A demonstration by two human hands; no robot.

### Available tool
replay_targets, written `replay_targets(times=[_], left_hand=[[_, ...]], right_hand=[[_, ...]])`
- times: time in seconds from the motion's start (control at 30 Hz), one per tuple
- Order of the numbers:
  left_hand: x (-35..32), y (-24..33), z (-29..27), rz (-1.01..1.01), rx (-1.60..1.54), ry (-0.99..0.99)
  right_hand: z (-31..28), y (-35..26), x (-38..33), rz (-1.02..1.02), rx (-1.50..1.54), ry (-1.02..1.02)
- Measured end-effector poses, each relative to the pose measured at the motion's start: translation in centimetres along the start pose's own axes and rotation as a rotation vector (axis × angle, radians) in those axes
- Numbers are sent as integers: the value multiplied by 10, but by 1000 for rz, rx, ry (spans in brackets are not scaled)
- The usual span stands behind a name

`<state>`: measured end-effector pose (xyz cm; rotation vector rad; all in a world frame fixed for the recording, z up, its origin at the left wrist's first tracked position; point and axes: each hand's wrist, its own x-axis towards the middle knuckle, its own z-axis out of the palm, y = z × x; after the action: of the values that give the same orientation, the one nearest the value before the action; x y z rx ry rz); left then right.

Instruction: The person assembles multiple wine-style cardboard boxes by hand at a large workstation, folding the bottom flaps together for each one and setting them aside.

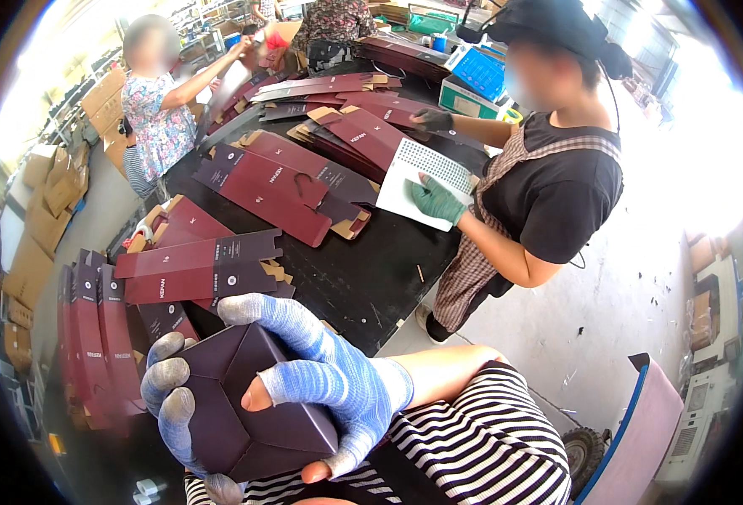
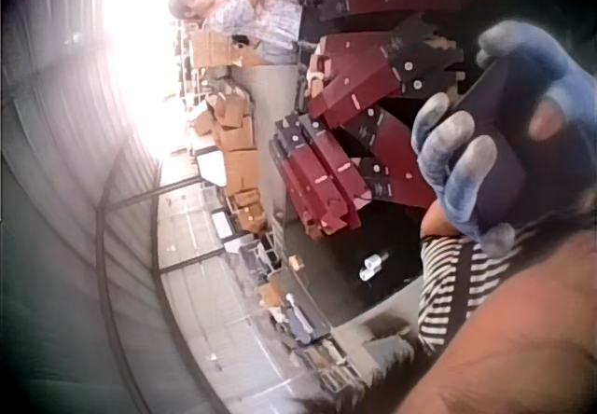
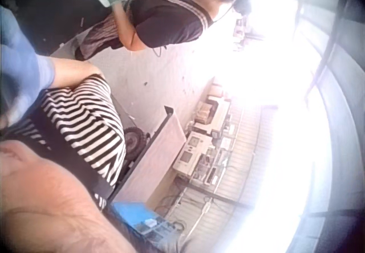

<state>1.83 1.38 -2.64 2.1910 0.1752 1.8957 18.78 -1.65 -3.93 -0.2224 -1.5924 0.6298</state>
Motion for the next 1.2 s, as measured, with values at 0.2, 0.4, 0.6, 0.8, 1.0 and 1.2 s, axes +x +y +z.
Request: replay_targets(times=[0.2, 0.4, 0.6, 0.8, 1.0, 1.2], left_hand=[[5, -10, -8, 56, 11, -27], [-4, -19, -22, 43, -65, 41], [-33, -34, -18, -276, -217, -56], [-80, -45, -5, -402, -129, -405], [-104, -36, -40, -341, 246, -483], [-141, -10, -72, -449, 296, -450]], right_hand=[[0, 6, -6, 10, -23, -62], [-11, 40, -51, 133, -157, -221], [-22, 51, -88, 425, -45, -130], [-60, 4, -85, 230, 252, 174], [-90, -59, -43, -164, 475, 615], [-93, -46, -39, -37, 350, 769]])
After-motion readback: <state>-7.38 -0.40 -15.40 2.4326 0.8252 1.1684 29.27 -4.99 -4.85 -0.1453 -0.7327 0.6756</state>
